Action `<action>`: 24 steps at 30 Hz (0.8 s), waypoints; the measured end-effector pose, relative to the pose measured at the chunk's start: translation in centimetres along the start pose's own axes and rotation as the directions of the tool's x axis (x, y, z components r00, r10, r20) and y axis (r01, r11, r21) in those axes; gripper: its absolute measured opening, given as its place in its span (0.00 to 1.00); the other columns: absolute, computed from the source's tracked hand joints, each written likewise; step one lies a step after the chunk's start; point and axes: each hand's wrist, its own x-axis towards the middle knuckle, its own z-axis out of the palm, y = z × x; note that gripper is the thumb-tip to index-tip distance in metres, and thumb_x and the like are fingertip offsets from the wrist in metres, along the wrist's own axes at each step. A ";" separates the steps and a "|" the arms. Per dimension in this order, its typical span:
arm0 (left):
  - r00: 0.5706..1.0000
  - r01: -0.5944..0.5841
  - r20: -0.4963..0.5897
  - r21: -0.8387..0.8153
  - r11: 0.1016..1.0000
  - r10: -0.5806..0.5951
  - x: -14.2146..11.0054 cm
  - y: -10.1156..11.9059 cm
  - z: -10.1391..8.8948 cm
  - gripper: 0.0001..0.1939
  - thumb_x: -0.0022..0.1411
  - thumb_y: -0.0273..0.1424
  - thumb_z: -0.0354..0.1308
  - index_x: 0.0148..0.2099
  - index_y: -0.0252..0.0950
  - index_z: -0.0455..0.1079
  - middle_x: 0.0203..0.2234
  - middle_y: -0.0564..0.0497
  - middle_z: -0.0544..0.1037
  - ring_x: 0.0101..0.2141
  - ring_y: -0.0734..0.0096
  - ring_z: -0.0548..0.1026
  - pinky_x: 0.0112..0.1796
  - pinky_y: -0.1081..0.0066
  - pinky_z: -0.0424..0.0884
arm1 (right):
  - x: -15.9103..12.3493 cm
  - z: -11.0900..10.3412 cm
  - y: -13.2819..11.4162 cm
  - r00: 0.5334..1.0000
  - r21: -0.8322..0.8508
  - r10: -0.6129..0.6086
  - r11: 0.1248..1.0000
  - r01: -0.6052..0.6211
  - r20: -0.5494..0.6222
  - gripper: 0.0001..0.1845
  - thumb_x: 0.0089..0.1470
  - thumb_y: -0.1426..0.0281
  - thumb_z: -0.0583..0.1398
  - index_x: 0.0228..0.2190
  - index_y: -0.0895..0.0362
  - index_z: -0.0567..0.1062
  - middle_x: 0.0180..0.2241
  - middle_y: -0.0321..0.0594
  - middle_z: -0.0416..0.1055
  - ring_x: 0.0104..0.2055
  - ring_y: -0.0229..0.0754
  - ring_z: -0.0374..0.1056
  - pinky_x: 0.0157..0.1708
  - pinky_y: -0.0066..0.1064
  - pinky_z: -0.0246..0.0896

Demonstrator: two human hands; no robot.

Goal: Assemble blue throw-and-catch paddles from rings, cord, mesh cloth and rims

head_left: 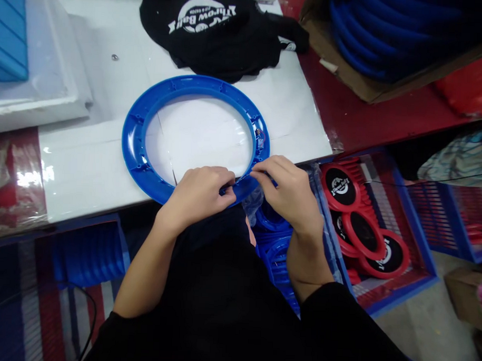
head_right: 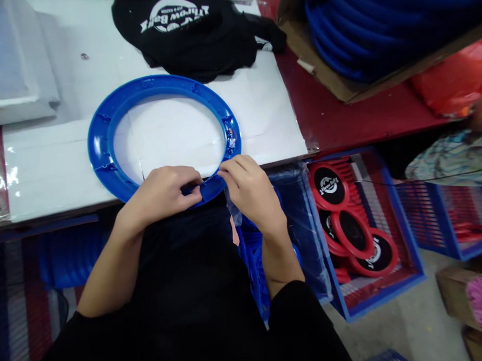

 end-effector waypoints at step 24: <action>0.992 0.126 -0.021 -0.028 0.992 -0.126 0.3 1.8 0.2 0.11 0.71 0.33 0.56 0.44 0.39 0.80 0.39 0.48 0.85 0.40 0.61 0.81 0.36 0.67 0.70 | -0.2 1.6 -0.2 0.994 -0.055 0.092 0.995 -0.089 0.057 0.09 0.65 0.77 0.56 0.33 0.53 0.69 0.35 0.43 0.72 0.40 0.48 0.70 0.41 0.39 0.65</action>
